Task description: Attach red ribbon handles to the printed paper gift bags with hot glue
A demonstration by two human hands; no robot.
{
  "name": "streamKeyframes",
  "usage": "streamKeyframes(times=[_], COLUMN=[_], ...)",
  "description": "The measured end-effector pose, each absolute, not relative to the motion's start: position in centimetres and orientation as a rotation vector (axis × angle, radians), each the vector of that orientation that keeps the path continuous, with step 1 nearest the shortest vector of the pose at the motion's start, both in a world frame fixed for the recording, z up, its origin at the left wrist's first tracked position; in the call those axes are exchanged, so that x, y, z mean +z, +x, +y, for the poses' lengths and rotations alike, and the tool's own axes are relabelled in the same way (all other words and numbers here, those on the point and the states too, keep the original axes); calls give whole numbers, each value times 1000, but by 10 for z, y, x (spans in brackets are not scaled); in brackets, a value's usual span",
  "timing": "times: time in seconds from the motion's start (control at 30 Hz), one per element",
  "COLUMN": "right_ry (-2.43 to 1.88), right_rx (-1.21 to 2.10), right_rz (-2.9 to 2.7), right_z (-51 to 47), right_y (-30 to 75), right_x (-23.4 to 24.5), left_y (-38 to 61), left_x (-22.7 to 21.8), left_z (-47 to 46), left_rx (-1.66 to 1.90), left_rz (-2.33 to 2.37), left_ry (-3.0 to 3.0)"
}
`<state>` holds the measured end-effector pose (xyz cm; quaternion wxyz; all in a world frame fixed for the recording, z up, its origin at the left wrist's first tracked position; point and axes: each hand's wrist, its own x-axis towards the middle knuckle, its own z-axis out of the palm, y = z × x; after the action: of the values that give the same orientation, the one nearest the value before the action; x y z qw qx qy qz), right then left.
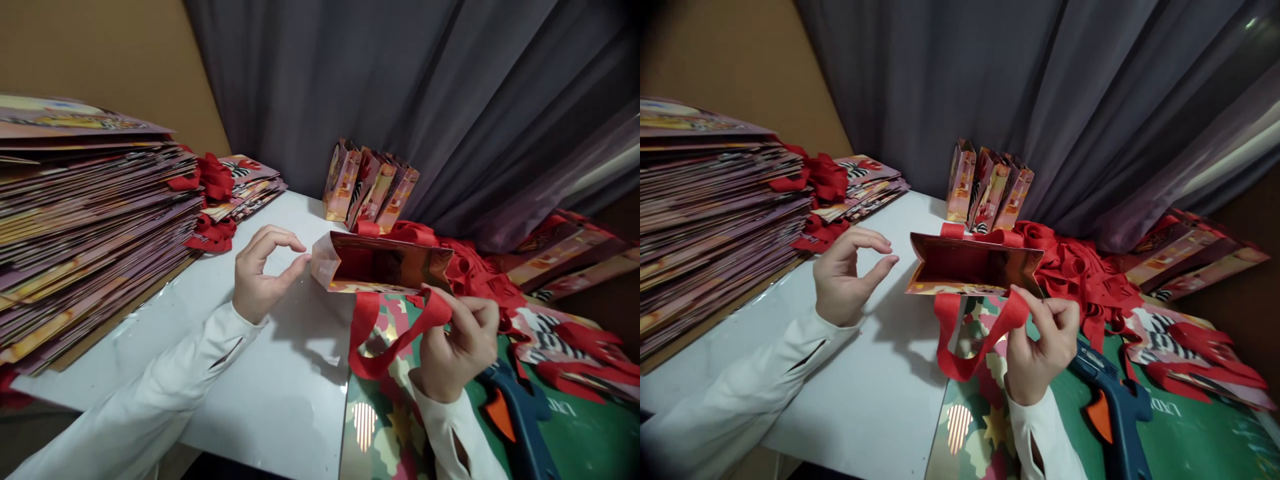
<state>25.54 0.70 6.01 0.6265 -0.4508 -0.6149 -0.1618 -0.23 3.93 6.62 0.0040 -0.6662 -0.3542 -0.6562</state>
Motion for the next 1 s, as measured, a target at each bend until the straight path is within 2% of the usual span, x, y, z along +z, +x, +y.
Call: streamKeyframes(times=[0.27, 1.0], right_ry=[-994, -1022], right_rx=[-392, -391], right_rz=[-1413, -1431], right_z=[7, 8], right_y=[255, 253], right_x=[59, 56], left_y=[0, -1], left_x=[70, 78], left_z=[31, 24], left_rx=[-1789, -1677], left_rz=[-826, -901], left_ry=[-1975, -1943])
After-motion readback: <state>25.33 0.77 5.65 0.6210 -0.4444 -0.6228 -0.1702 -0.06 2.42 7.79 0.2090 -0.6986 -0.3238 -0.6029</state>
